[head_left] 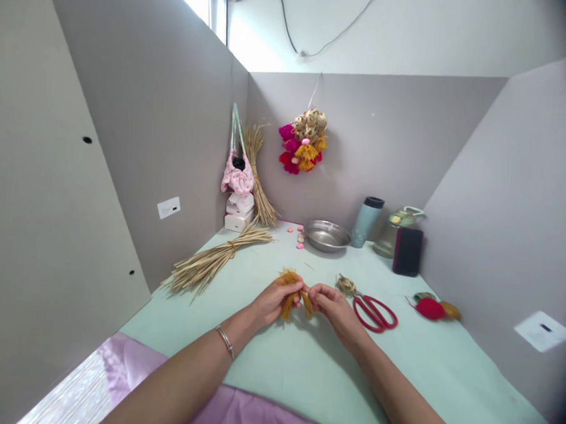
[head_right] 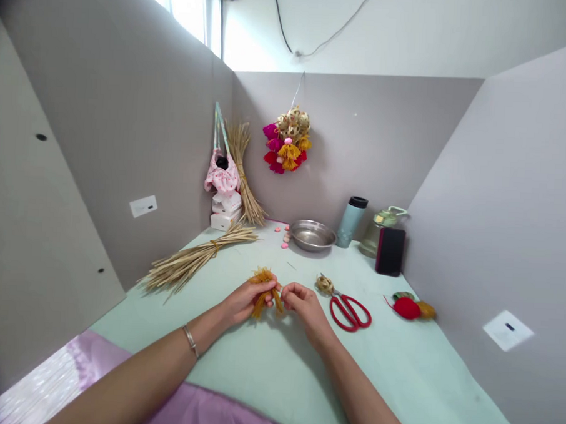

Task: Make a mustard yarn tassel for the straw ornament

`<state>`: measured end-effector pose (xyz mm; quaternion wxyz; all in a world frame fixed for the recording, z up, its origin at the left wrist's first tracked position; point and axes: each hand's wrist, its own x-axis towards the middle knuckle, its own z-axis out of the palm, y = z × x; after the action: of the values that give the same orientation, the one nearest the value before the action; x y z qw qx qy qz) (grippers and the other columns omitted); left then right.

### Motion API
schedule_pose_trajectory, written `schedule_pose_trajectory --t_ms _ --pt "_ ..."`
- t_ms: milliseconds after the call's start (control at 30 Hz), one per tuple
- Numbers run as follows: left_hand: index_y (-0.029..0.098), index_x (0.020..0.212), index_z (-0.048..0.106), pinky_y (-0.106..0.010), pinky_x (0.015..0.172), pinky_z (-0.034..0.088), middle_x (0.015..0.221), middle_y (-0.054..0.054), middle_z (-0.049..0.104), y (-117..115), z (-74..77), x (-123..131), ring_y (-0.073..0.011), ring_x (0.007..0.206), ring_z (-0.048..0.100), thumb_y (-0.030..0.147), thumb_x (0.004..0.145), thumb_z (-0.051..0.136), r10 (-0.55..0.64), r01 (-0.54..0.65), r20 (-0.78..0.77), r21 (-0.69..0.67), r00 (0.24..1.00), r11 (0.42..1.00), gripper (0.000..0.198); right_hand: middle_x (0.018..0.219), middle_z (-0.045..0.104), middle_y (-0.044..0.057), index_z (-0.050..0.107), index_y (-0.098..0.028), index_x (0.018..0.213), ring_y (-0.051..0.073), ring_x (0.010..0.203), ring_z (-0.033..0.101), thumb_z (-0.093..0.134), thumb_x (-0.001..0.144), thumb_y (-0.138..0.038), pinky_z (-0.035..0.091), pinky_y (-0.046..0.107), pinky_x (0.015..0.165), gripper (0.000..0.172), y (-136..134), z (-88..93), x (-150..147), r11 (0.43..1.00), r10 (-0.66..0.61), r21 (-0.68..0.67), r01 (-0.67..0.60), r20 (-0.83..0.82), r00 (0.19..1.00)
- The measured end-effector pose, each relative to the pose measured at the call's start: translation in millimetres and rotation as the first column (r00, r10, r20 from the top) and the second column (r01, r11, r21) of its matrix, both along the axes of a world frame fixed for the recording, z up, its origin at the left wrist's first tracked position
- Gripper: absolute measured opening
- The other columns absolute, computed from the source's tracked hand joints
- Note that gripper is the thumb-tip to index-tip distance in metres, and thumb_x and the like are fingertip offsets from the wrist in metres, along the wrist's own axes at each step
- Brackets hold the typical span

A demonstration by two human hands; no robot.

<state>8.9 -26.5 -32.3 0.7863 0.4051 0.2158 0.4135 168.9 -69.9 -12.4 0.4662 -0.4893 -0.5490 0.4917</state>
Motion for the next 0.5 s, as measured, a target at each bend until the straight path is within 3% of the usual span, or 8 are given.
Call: schedule_pose_trajectory --t_ms 267,500 --pt "0.016 0.091 0.060 -0.019 0.062 0.047 0.106 -0.008 0.065 -2.1 4.1 -1.2 -0.0038 0.057 0.051 0.033 0.075 0.073 0.029 -0.031 0.044 0.047 0.999 0.998 0.027 0.058 0.049 -0.004 0.059 -0.019 0.068 0.013 0.058 0.041 0.061 0.073 -0.029 0.032 0.025 0.059 0.011 1.6 -0.3 -0.8 1.000 -0.023 -0.007 0.023 -0.010 1.000" --pt "0.014 0.086 0.064 -0.018 0.057 0.043 0.074 0.000 0.060 -6.3 -0.3 2.6 -0.0055 0.055 0.050 0.033 0.066 0.078 0.030 -0.025 -0.059 0.091 0.998 0.996 0.031 0.054 0.045 -0.005 0.063 -0.018 0.072 0.011 0.054 0.036 0.066 0.073 -0.036 0.027 0.024 0.055 0.018 5.4 -4.1 3.3 0.998 -0.066 -0.020 0.066 -0.007 0.998"
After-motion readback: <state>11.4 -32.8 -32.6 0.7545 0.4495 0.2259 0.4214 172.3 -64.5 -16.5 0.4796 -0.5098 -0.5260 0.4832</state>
